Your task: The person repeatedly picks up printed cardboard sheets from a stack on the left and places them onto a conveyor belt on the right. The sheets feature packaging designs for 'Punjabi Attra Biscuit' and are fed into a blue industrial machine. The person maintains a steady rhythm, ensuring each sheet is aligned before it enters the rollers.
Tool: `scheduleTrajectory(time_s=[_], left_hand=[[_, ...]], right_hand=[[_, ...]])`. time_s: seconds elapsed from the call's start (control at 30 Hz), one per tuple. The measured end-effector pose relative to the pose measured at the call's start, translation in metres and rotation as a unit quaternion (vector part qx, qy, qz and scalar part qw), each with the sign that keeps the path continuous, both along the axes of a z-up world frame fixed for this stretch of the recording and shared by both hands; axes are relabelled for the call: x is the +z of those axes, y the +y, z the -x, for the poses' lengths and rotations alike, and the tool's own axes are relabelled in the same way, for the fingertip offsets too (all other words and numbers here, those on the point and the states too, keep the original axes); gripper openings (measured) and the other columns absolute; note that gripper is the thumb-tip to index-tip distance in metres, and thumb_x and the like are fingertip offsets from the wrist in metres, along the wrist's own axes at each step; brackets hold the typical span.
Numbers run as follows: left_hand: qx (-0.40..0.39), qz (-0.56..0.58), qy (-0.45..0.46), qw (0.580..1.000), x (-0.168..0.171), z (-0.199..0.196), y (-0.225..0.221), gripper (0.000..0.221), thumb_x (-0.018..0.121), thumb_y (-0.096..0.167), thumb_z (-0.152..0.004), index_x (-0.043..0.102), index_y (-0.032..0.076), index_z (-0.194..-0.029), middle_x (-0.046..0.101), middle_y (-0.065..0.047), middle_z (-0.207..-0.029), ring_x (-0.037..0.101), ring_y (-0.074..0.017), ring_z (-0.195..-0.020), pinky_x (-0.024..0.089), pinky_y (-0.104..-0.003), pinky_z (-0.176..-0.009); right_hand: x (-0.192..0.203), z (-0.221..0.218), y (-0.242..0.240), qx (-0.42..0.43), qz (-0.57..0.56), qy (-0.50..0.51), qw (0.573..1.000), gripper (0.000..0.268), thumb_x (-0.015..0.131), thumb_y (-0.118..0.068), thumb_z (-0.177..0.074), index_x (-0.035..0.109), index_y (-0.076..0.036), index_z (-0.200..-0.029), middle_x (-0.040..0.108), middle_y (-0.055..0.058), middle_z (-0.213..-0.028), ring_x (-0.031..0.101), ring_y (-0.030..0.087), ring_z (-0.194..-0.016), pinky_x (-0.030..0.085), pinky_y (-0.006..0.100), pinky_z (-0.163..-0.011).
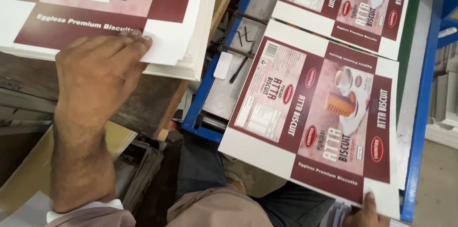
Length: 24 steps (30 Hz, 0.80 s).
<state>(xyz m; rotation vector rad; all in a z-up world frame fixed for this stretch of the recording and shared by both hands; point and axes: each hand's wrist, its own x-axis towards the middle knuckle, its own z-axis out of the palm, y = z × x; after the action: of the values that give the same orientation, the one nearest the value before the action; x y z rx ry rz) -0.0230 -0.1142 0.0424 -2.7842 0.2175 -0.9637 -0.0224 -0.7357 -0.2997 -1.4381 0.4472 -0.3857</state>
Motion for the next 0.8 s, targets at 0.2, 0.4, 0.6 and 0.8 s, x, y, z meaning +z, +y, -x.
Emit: scheduleTrajectory(time_s=[0.2, 0.4, 0.6, 0.8], left_hand=[[0.015, 0.002, 0.045, 0.999, 0.006, 0.003, -0.003, 0.034, 0.086, 0.024, -0.085, 0.079, 0.013, -0.116, 0.078, -0.004, -0.11, 0.075, -0.0172, -0.097, 0.06, -0.035, -0.084], [0.027, 0.057, 0.144, 0.988, 0.01, 0.002, 0.011, 0.044, 0.084, 0.034, -0.084, 0.077, 0.015, -0.124, 0.078, -0.005, -0.114, 0.073, -0.0199, -0.099, 0.058, -0.039, -0.089], [-0.004, 0.132, 0.107, 0.985, -0.005, 0.002, 0.013, 0.044, 0.082, 0.03, -0.09, 0.073, 0.012, -0.129, 0.074, -0.009, -0.123, 0.065, -0.0236, -0.107, 0.053, -0.042, -0.096], [0.012, 0.139, 0.029, 0.99, -0.025, 0.007, 0.001, 0.041, 0.084, 0.026, -0.094, 0.073, 0.017, -0.133, 0.073, -0.004, -0.125, 0.064, -0.0214, -0.119, 0.054, -0.038, -0.105]], right_hand=[[0.004, -0.056, 0.032, -0.115, -0.088, -0.042, 0.989, 0.045, 0.061, -0.007, -0.11, 0.033, 0.007, -0.142, 0.059, 0.024, -0.137, 0.072, 0.03, -0.115, 0.068, 0.045, -0.098], [-0.046, -0.096, 0.015, -0.089, -0.183, 0.005, 0.979, 0.031, 0.06, -0.012, -0.109, 0.05, 0.003, -0.134, 0.066, 0.017, -0.127, 0.072, 0.028, -0.111, 0.067, 0.044, -0.091], [-0.06, -0.103, 0.022, 0.041, -0.227, 0.039, 0.972, 0.03, 0.051, -0.01, -0.11, 0.053, 0.001, -0.138, 0.066, 0.013, -0.123, 0.072, 0.031, -0.103, 0.064, 0.044, -0.082], [-0.025, -0.134, 0.054, 0.041, -0.221, 0.043, 0.973, 0.032, 0.043, -0.007, -0.109, 0.051, -0.001, -0.14, 0.066, 0.016, -0.124, 0.072, 0.031, -0.104, 0.068, 0.048, -0.084]])
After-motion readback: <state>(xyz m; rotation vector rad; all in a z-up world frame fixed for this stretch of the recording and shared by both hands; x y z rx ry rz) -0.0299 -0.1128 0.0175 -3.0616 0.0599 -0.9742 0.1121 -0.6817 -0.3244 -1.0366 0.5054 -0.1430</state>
